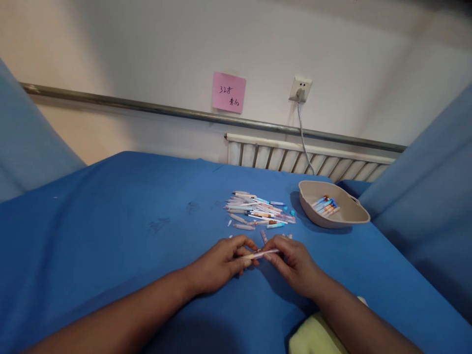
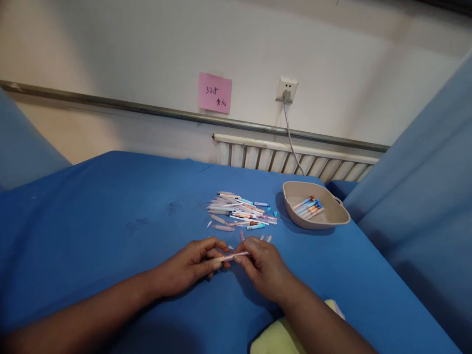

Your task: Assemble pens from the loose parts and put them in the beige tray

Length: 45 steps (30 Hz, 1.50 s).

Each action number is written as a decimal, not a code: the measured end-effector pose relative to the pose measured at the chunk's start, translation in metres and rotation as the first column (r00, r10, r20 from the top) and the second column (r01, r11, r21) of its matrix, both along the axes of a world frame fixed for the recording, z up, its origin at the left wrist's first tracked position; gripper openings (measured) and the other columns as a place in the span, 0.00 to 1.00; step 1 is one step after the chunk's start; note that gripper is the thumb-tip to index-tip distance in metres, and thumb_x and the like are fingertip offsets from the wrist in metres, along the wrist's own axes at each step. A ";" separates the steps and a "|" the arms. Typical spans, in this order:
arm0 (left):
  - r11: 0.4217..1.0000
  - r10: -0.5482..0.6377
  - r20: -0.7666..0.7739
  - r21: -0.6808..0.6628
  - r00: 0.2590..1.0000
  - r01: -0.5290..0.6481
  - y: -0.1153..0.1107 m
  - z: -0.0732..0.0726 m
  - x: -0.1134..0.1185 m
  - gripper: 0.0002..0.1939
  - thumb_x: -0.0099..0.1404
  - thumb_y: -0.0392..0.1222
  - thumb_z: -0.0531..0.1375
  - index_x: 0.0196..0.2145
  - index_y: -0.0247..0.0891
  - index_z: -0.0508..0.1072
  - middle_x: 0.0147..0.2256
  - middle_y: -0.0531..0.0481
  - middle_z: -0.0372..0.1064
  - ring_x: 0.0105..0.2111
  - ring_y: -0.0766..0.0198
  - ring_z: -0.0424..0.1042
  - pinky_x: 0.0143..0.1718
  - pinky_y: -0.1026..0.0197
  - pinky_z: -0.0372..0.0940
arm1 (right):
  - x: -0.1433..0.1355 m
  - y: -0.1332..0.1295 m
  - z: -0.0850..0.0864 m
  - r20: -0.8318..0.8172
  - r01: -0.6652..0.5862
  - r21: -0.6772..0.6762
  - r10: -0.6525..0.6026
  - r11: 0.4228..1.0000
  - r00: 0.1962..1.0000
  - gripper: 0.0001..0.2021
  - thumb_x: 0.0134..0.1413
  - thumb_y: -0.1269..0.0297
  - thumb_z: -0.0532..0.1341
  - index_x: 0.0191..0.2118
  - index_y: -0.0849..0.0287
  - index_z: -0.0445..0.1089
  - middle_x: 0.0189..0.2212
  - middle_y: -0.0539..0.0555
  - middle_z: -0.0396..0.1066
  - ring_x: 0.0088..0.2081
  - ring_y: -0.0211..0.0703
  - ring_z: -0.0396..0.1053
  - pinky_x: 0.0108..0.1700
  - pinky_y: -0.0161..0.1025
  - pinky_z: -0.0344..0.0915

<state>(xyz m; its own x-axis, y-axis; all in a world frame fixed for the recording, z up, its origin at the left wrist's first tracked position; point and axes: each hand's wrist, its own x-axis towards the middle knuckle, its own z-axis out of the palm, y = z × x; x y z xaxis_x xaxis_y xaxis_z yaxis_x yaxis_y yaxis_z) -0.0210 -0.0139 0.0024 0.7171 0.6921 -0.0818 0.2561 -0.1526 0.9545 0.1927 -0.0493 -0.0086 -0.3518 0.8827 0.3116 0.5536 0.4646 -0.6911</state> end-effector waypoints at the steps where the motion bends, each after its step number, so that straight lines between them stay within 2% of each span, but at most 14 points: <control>1: 0.999 -0.007 -0.027 0.053 1.000 0.009 -0.001 0.002 0.000 0.11 0.65 0.42 0.54 0.44 0.39 0.67 0.37 0.48 0.74 0.31 0.65 0.70 0.30 0.66 0.62 | -0.001 0.000 0.000 -0.002 0.004 -0.006 -0.004 1.000 1.000 0.07 0.60 0.64 0.55 0.36 0.56 0.70 0.29 0.50 0.70 0.31 0.38 0.66 0.35 0.33 0.59; 4: 0.961 0.009 -0.130 0.274 0.992 0.027 -0.004 0.008 -0.001 0.11 0.65 0.41 0.54 0.45 0.39 0.69 0.40 0.49 0.73 0.38 0.62 0.71 0.38 0.63 0.62 | -0.003 0.000 0.000 -0.010 0.042 -0.032 -0.043 0.999 0.999 0.07 0.59 0.64 0.56 0.34 0.57 0.70 0.28 0.50 0.70 0.30 0.37 0.66 0.34 0.33 0.58; 6: 0.935 0.023 -0.172 0.352 0.985 0.039 -0.006 0.009 -0.002 0.12 0.66 0.40 0.53 0.46 0.41 0.69 0.42 0.49 0.73 0.41 0.61 0.71 0.41 0.62 0.62 | -0.004 0.000 -0.001 -0.019 0.073 -0.053 -0.074 0.996 0.997 0.07 0.58 0.65 0.57 0.33 0.58 0.70 0.27 0.49 0.70 0.29 0.37 0.65 0.33 0.33 0.58; 17: 0.898 0.032 -0.225 0.434 0.974 0.071 -0.005 0.004 -0.001 0.13 0.67 0.40 0.52 0.47 0.42 0.69 0.44 0.49 0.72 0.43 0.59 0.70 0.44 0.61 0.62 | -0.008 0.003 -0.010 -0.086 0.107 -0.186 -0.124 0.977 0.988 0.08 0.56 0.63 0.57 0.30 0.59 0.69 0.23 0.48 0.69 0.27 0.36 0.64 0.31 0.32 0.57; 20: 0.931 0.022 -0.175 0.363 0.984 0.044 -0.004 0.002 0.000 0.12 0.66 0.41 0.52 0.46 0.41 0.69 0.41 0.49 0.73 0.40 0.61 0.70 0.41 0.61 0.63 | -0.008 0.002 -0.008 -0.086 0.108 -0.177 -0.125 0.978 0.989 0.08 0.56 0.63 0.57 0.30 0.59 0.69 0.24 0.48 0.69 0.27 0.37 0.65 0.32 0.32 0.57; 23: 0.993 -0.002 -0.090 0.117 0.996 0.013 -0.002 -0.002 0.001 0.10 0.66 0.42 0.53 0.43 0.37 0.69 0.34 0.50 0.73 0.30 0.65 0.70 0.32 0.65 0.64 | -0.009 0.001 -0.002 -0.059 0.090 -0.140 -0.099 0.986 0.993 0.06 0.56 0.66 0.57 0.31 0.59 0.70 0.25 0.48 0.69 0.28 0.36 0.65 0.32 0.32 0.57; 25: 1.000 -0.008 -0.072 0.026 0.997 0.010 -0.001 -0.002 0.001 0.10 0.66 0.42 0.53 0.42 0.36 0.68 0.34 0.50 0.73 0.28 0.67 0.69 0.29 0.66 0.64 | -0.009 0.000 0.001 -0.051 0.081 -0.131 -0.088 0.988 0.995 0.05 0.55 0.67 0.58 0.31 0.59 0.70 0.25 0.48 0.70 0.28 0.36 0.65 0.33 0.33 0.57; 26: 0.999 -0.006 -0.083 0.054 0.997 0.011 -0.001 -0.002 0.001 0.10 0.66 0.42 0.53 0.42 0.36 0.68 0.35 0.49 0.73 0.29 0.66 0.70 0.30 0.65 0.64 | -0.010 0.000 0.000 -0.055 0.081 -0.135 -0.089 0.988 0.994 0.05 0.55 0.67 0.58 0.31 0.59 0.71 0.25 0.48 0.70 0.29 0.36 0.65 0.33 0.33 0.57; 28: 0.972 -0.002 -0.146 0.234 0.989 0.036 -0.002 0.001 0.000 0.11 0.66 0.42 0.53 0.44 0.39 0.69 0.39 0.49 0.73 0.35 0.63 0.71 0.36 0.63 0.64 | -0.011 0.002 -0.003 -0.079 0.094 -0.164 -0.108 0.982 0.991 0.05 0.55 0.66 0.58 0.31 0.59 0.70 0.25 0.48 0.70 0.29 0.37 0.66 0.33 0.33 0.58; 30: 0.901 0.009 -0.218 0.425 0.976 0.086 -0.004 0.003 -0.002 0.12 0.68 0.42 0.52 0.47 0.43 0.69 0.42 0.49 0.73 0.41 0.60 0.71 0.42 0.60 0.63 | -0.012 0.004 -0.008 -0.111 0.111 -0.221 -0.138 0.969 0.984 0.06 0.55 0.64 0.58 0.31 0.59 0.70 0.25 0.49 0.70 0.29 0.37 0.66 0.33 0.33 0.58; 32: 0.855 0.014 -0.255 0.504 0.967 0.121 -0.005 0.004 -0.003 0.13 0.68 0.42 0.50 0.49 0.45 0.68 0.44 0.49 0.72 0.43 0.59 0.70 0.45 0.60 0.62 | -0.013 0.006 -0.014 -0.141 0.122 -0.276 -0.166 0.953 0.976 0.07 0.55 0.63 0.58 0.30 0.60 0.70 0.25 0.49 0.70 0.28 0.37 0.65 0.32 0.33 0.58; 35: 0.877 0.003 -0.224 0.469 0.975 0.105 -0.005 0.002 -0.002 0.12 0.69 0.42 0.50 0.48 0.44 0.68 0.43 0.50 0.73 0.42 0.61 0.71 0.43 0.63 0.62 | -0.013 0.008 -0.019 -0.169 0.105 -0.299 -0.160 0.948 0.973 0.07 0.54 0.63 0.58 0.30 0.60 0.69 0.25 0.48 0.69 0.27 0.36 0.64 0.31 0.32 0.57; 39: 0.929 0.019 -0.170 0.367 0.985 0.045 -0.001 0.000 0.000 0.12 0.68 0.46 0.51 0.43 0.42 0.71 0.38 0.52 0.74 0.37 0.64 0.71 0.38 0.66 0.61 | -0.013 0.006 -0.014 -0.167 0.063 -0.276 -0.112 0.959 0.980 0.04 0.52 0.64 0.60 0.32 0.59 0.67 0.23 0.45 0.65 0.24 0.34 0.60 0.27 0.30 0.54; 45: 0.949 0.113 -0.219 0.311 0.969 -0.040 0.006 0.000 0.001 0.15 0.66 0.49 0.52 0.33 0.38 0.74 0.28 0.54 0.71 0.29 0.66 0.67 0.32 0.67 0.58 | -0.010 0.007 -0.005 -0.084 0.110 -0.137 -0.122 0.984 0.989 0.03 0.54 0.65 0.60 0.31 0.58 0.69 0.24 0.46 0.67 0.28 0.35 0.63 0.30 0.31 0.55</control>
